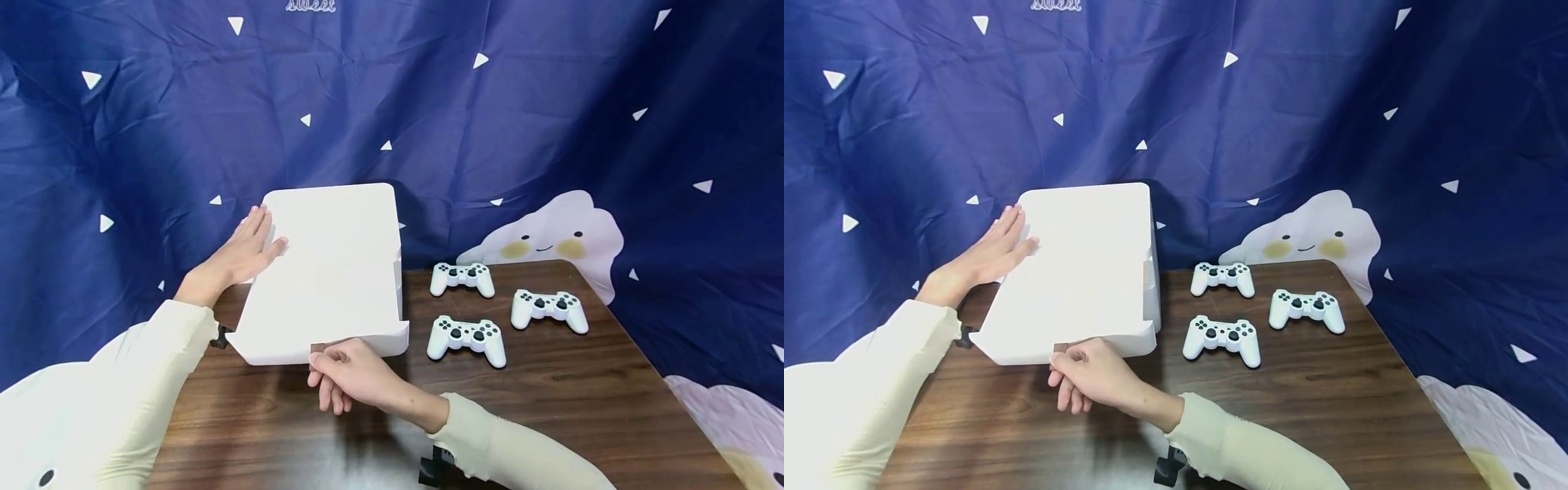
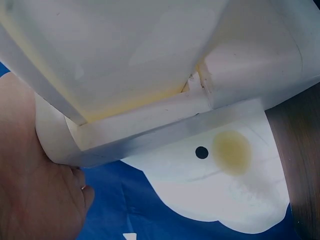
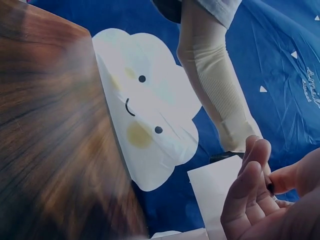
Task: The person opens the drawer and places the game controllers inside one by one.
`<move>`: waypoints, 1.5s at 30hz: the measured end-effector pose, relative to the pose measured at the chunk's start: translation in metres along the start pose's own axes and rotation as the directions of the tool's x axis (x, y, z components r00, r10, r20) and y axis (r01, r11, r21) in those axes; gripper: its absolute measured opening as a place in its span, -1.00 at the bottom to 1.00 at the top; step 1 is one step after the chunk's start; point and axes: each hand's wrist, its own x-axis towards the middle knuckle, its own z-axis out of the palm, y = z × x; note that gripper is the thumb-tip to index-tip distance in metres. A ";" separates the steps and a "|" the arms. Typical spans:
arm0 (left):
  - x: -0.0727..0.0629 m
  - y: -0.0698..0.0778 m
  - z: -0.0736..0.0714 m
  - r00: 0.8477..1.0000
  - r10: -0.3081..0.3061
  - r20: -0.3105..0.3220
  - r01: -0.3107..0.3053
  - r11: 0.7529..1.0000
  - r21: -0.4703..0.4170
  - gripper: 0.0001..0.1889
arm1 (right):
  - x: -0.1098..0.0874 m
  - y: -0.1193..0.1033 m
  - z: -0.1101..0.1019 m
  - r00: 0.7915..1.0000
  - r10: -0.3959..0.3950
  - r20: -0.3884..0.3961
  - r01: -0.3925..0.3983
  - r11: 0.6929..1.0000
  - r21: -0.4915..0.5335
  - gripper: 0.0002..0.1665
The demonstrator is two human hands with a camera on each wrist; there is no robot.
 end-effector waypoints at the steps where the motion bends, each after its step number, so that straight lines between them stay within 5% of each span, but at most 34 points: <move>1: 0.000 0.000 0.000 1.000 -0.002 0.002 0.002 1.000 -0.001 0.00 | 0.000 0.000 0.000 1.000 0.000 0.001 0.000 1.000 -0.002 -0.59; 14: -0.001 0.000 0.000 1.000 -0.001 -0.006 0.001 1.000 -0.016 -0.01 | 0.000 0.003 -0.009 0.998 -0.027 0.055 0.033 0.994 -0.101 -0.61; 22: 0.001 0.001 0.004 1.000 -0.005 -0.003 0.005 1.000 -0.015 0.00 | -0.020 0.005 -0.028 0.987 -0.162 -0.002 0.156 0.954 -0.254 -0.83; 29: 0.000 0.000 0.003 1.000 -0.003 -0.015 0.003 1.000 -0.020 0.01 | -0.043 -0.018 -0.061 0.951 -0.300 -0.070 0.262 0.906 -0.332 -0.83; 45: 0.000 -0.002 0.005 0.999 0.005 -0.034 -0.006 0.999 -0.034 0.02 | -0.072 -0.018 -0.151 0.901 -0.349 -0.258 0.251 0.904 -0.347 -0.88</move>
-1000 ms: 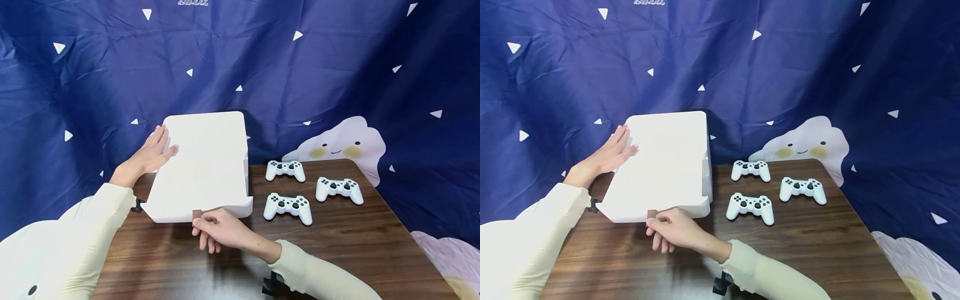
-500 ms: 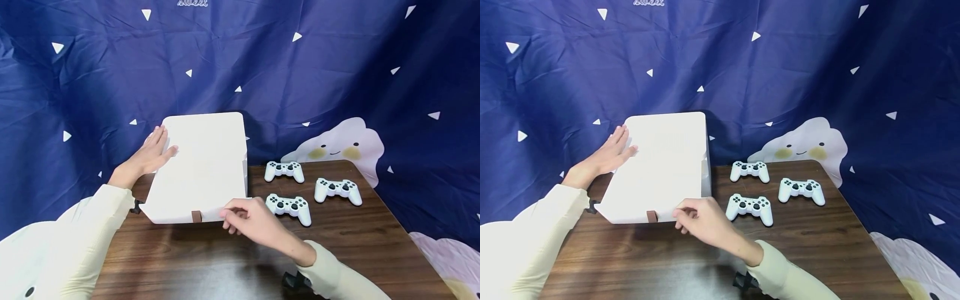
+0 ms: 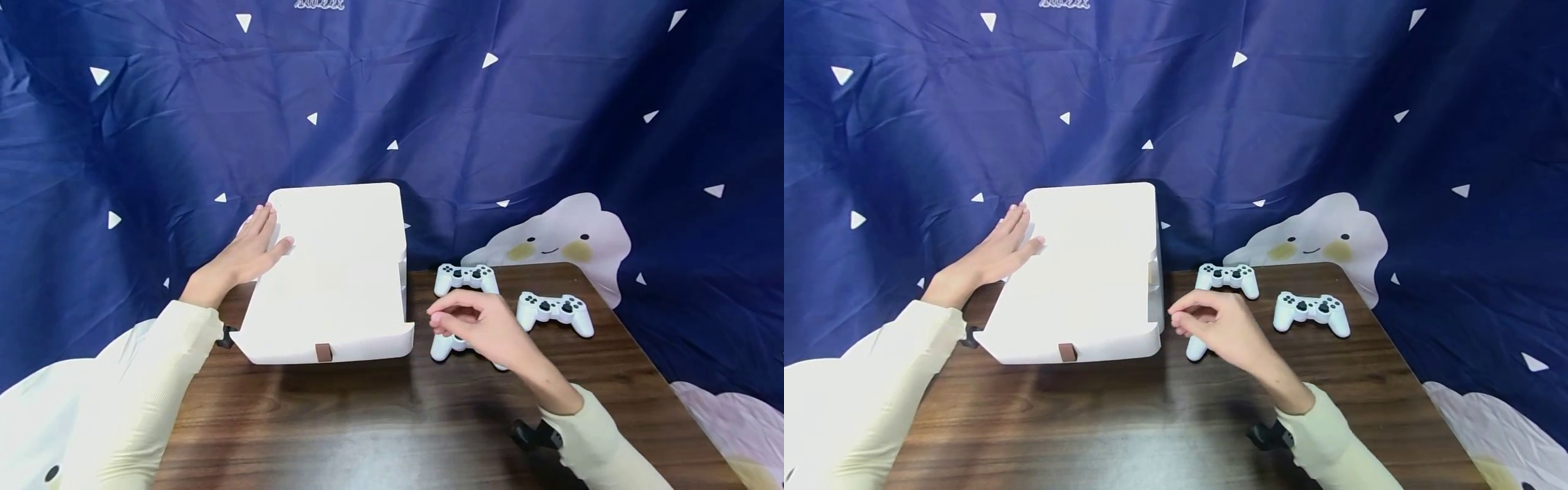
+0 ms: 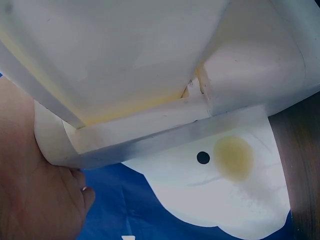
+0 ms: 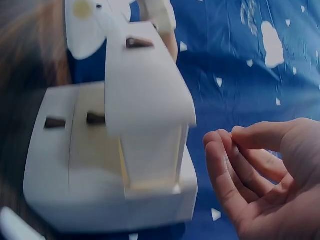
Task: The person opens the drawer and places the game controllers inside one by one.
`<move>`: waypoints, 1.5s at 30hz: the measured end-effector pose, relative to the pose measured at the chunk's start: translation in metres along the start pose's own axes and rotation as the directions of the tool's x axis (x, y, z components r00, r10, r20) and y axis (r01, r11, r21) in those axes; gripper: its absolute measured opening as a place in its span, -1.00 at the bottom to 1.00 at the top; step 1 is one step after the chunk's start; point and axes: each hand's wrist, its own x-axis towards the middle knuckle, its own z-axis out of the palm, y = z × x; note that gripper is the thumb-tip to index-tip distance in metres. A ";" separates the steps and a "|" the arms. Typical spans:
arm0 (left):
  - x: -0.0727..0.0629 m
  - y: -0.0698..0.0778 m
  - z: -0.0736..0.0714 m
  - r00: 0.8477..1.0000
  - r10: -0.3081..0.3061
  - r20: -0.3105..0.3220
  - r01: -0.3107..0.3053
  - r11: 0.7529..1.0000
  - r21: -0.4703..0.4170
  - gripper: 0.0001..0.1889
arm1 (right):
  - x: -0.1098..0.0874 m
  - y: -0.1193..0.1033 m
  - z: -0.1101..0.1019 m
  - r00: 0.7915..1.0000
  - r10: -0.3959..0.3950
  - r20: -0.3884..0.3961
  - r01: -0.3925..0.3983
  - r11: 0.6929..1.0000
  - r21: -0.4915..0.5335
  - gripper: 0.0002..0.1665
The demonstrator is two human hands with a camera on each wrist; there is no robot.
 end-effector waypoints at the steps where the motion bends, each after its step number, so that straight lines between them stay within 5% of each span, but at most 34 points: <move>1: 0.000 0.000 0.000 1.000 0.001 -0.002 -0.001 1.000 0.001 0.02 | -0.001 0.003 -0.006 1.000 0.006 -0.012 -0.006 1.000 0.000 -0.86; 6: 0.001 -0.001 0.001 1.000 -0.004 -0.006 0.004 1.000 0.011 0.03 | -0.007 0.016 -0.031 0.998 0.043 -0.048 -0.044 0.999 -0.009 -0.81; 14: 0.000 -0.001 0.000 1.000 0.001 -0.012 0.000 1.000 0.013 0.03 | -0.014 0.043 -0.060 0.995 -0.024 -0.098 0.021 0.999 -0.039 -0.77; 25: 0.000 0.001 0.001 1.000 0.004 -0.017 -0.004 1.000 0.013 0.03 | -0.028 0.089 -0.091 0.986 0.027 -0.167 -0.055 0.985 -0.164 -0.62; 32: -0.001 0.001 0.001 1.000 0.000 -0.024 0.000 1.000 0.009 0.02 | -0.029 0.120 -0.105 0.986 0.052 -0.159 -0.071 0.990 -0.121 -0.55; 38: -0.002 0.001 0.002 1.000 -0.007 -0.022 0.008 1.000 0.018 0.02 | -0.031 0.146 -0.106 0.979 0.149 -0.142 -0.160 0.985 -0.068 -0.45; 45: -0.003 0.001 0.002 1.000 -0.008 -0.024 0.008 1.000 0.008 0.02 | -0.035 0.179 -0.101 0.978 0.202 -0.052 -0.203 0.979 -0.009 -0.32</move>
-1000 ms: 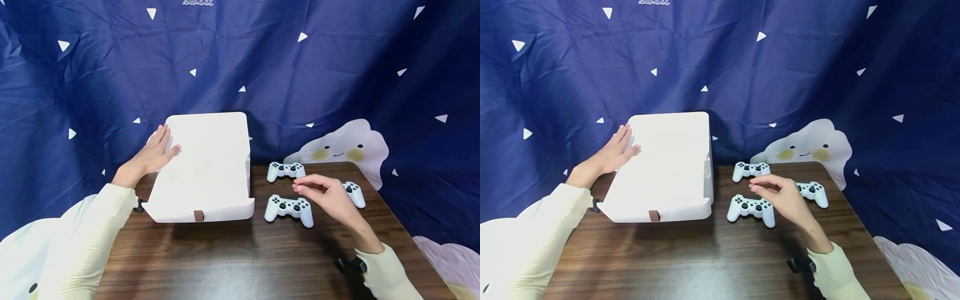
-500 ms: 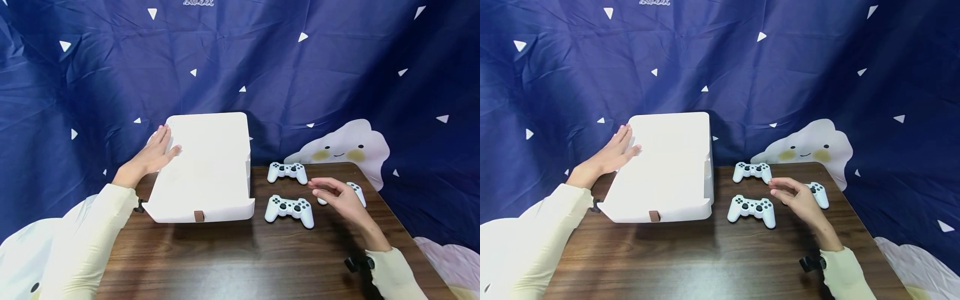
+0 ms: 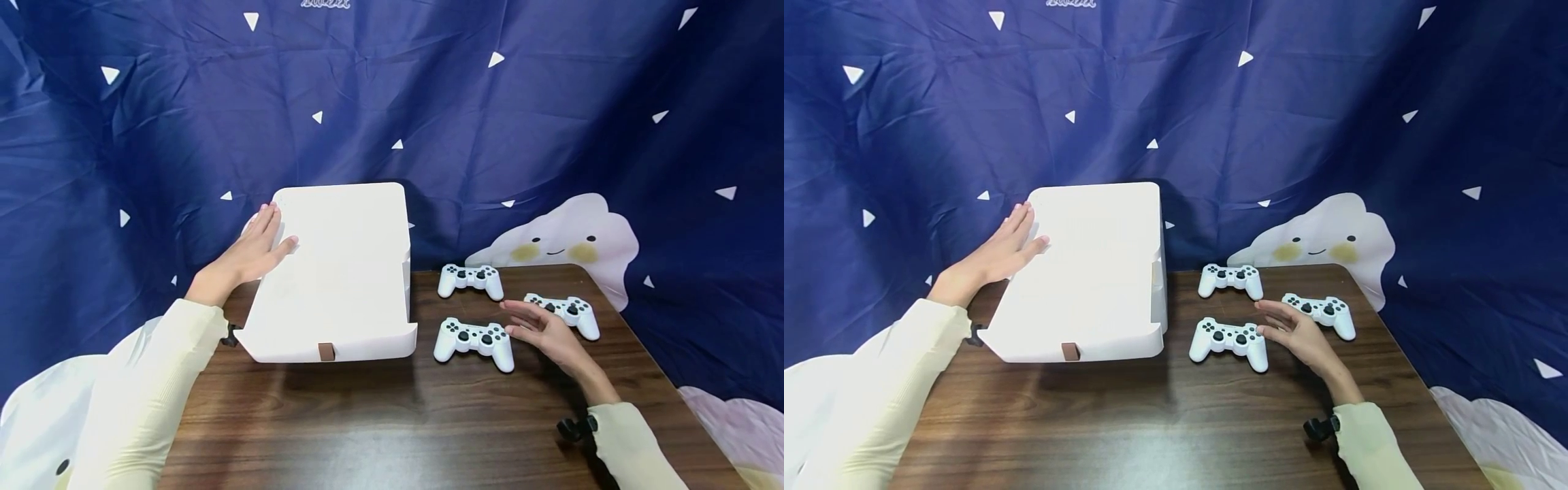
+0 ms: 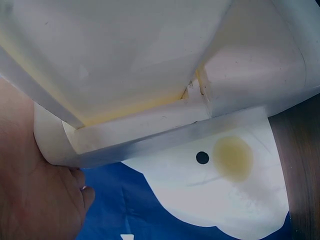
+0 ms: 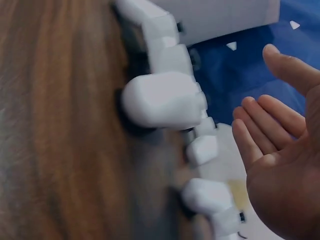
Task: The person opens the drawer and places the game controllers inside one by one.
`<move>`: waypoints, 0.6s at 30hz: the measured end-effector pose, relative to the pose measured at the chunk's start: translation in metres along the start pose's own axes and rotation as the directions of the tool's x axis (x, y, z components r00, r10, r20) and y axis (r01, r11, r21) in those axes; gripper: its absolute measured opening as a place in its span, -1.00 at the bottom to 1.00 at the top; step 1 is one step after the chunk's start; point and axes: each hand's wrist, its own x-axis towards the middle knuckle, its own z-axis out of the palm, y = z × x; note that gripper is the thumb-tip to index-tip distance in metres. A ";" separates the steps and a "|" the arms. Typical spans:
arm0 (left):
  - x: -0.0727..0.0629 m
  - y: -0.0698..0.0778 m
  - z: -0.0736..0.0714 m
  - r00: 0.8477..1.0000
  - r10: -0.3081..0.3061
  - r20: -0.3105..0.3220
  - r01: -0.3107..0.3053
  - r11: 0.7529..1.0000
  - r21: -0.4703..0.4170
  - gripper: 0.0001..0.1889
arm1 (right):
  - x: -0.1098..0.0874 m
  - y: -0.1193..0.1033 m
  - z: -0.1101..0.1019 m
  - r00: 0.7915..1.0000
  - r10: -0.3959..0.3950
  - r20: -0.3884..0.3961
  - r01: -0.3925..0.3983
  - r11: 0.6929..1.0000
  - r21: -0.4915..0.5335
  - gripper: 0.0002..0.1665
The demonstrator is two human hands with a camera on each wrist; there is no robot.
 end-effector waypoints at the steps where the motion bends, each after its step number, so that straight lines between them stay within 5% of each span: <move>1: 0.000 0.000 0.000 1.000 -0.002 0.001 0.002 1.000 0.001 0.02 | 0.000 0.004 0.001 1.000 0.001 0.011 -0.002 1.000 0.010 -0.29; 18: 0.001 0.003 -0.002 1.000 -0.002 0.008 0.002 1.000 -0.004 -0.01 | 0.000 0.041 0.017 0.995 0.030 0.094 -0.032 0.999 0.011 -0.14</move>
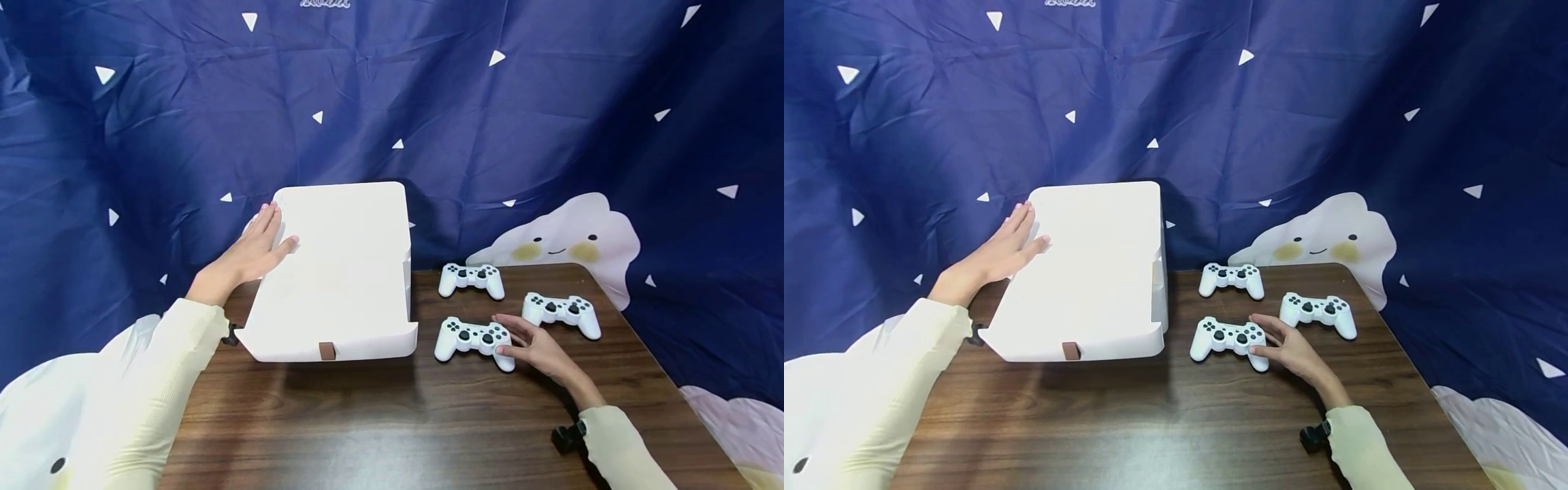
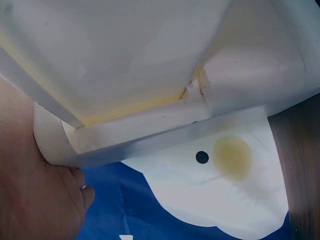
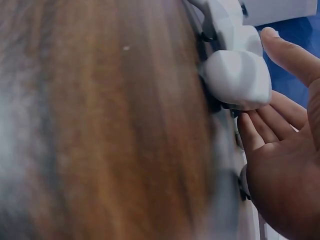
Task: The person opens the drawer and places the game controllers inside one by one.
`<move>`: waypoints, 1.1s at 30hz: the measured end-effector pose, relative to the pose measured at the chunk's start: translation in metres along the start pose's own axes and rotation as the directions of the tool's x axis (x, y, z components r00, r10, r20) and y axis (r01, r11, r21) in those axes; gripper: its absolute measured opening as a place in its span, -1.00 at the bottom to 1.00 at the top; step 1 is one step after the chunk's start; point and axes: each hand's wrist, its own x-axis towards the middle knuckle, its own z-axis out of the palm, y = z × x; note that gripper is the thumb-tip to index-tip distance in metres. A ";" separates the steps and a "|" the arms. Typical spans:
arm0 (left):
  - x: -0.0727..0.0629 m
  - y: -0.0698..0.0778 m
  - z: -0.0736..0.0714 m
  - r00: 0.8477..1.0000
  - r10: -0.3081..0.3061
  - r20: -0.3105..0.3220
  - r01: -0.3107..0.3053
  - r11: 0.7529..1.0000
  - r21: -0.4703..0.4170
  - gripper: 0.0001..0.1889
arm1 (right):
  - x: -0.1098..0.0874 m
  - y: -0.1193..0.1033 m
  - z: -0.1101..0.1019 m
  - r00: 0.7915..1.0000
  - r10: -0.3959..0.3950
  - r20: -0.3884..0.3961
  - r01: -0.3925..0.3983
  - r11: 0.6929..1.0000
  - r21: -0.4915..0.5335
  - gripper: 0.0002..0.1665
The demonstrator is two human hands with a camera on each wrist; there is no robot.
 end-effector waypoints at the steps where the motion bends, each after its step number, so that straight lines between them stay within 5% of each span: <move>1: 0.000 0.000 0.000 1.000 0.001 -0.001 -0.001 1.000 -0.002 -0.01 | 0.000 0.001 0.001 1.000 0.001 -0.001 -0.001 1.000 -0.008 -0.12; 16: 0.001 0.000 -0.002 1.000 -0.003 0.004 0.003 1.000 -0.005 -0.01 | 0.006 0.001 0.006 0.996 0.087 -0.008 -0.087 0.970 -0.228 0.08; 24: 0.001 -0.002 -0.001 1.000 0.001 0.010 -0.001 1.000 0.007 0.00 | 0.004 0.000 0.004 0.995 0.082 0.051 -0.069 0.974 -0.215 0.16; 33: 0.003 -0.003 -0.001 1.000 -0.005 0.011 0.005 1.000 0.003 0.00 | 0.004 -0.004 0.005 0.997 0.072 0.010 -0.068 0.973 -0.222 0.10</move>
